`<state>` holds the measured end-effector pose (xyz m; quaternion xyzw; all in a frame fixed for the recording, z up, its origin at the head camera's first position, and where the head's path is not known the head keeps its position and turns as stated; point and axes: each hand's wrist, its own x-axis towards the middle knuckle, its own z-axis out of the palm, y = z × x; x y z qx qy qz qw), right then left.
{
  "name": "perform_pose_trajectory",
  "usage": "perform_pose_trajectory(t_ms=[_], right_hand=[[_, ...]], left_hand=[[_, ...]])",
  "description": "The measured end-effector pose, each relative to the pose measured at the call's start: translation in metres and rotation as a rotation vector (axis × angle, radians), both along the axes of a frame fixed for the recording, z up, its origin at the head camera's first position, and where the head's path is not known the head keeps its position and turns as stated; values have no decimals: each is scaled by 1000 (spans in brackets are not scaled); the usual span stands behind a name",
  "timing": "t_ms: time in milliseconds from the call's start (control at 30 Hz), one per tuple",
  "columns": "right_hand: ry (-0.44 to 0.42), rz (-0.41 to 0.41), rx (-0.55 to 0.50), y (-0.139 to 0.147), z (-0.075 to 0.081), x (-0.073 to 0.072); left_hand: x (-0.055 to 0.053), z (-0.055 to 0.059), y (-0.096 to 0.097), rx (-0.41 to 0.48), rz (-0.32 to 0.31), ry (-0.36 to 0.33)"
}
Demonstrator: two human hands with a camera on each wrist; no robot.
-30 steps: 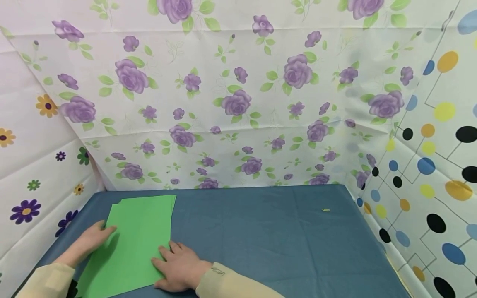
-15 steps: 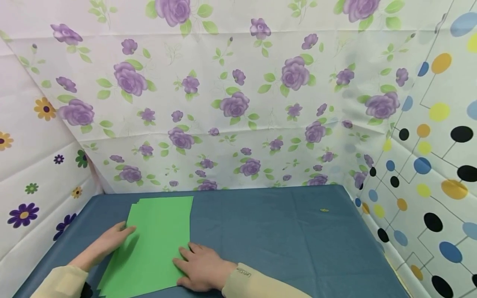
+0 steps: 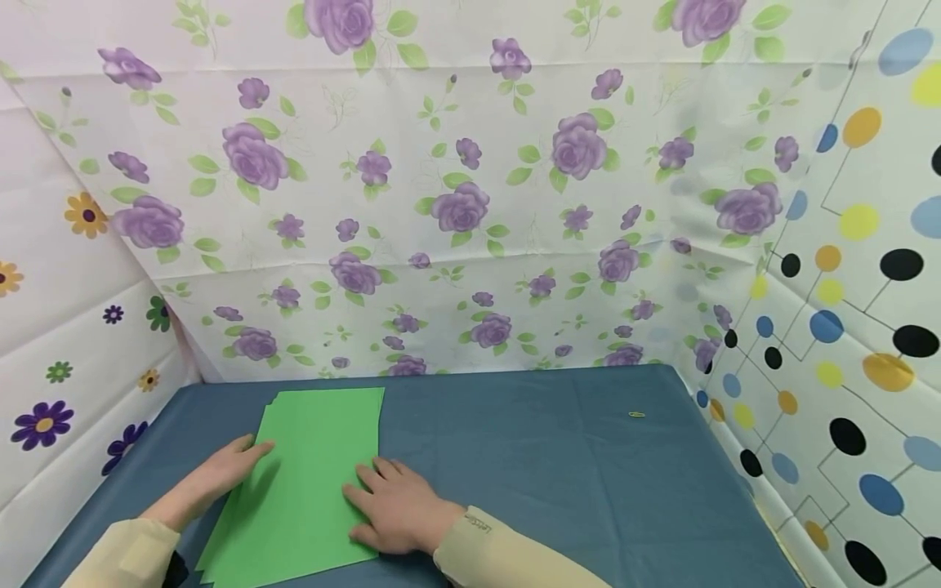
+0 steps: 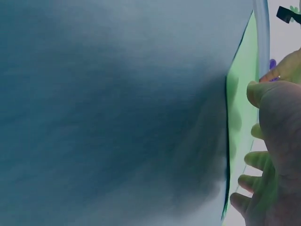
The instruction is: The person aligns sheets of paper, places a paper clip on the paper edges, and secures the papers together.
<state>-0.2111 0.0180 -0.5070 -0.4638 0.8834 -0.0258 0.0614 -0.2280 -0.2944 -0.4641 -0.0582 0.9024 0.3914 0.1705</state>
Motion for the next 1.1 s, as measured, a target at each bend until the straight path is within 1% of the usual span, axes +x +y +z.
perform_pose_trajectory(t_ms=[167,267,333,433,533,633,733,833,1000,1100], right_hand=[[15,-34,32,-23,3,-7],[12,-37,58,-29,0,-10],[0,-35,74,-30,-2,-12],[-31,-27,81,-28,-6,-13],[-42,-15,80,-22,-10,-15],[-51,-7,72,-13,-11,-15],[-68,-2,65,0,-11,-12],[-81,0,52,16,-10,-9],[-101,-15,38,44,-9,-4],[-109,-26,33,61,-10,-2]], left_hand=[[-3,3,-3,9,-6,-5],[-5,5,-4,20,-3,-15],[-7,6,-4,25,-2,-21],[-10,8,-5,60,4,-26],[-11,8,-6,101,8,-28],[-10,5,-4,149,13,-30],[-9,2,3,198,8,-33],[-8,1,15,238,9,-47],[-7,1,39,277,-1,-77],[-6,-1,55,295,-7,-80]])
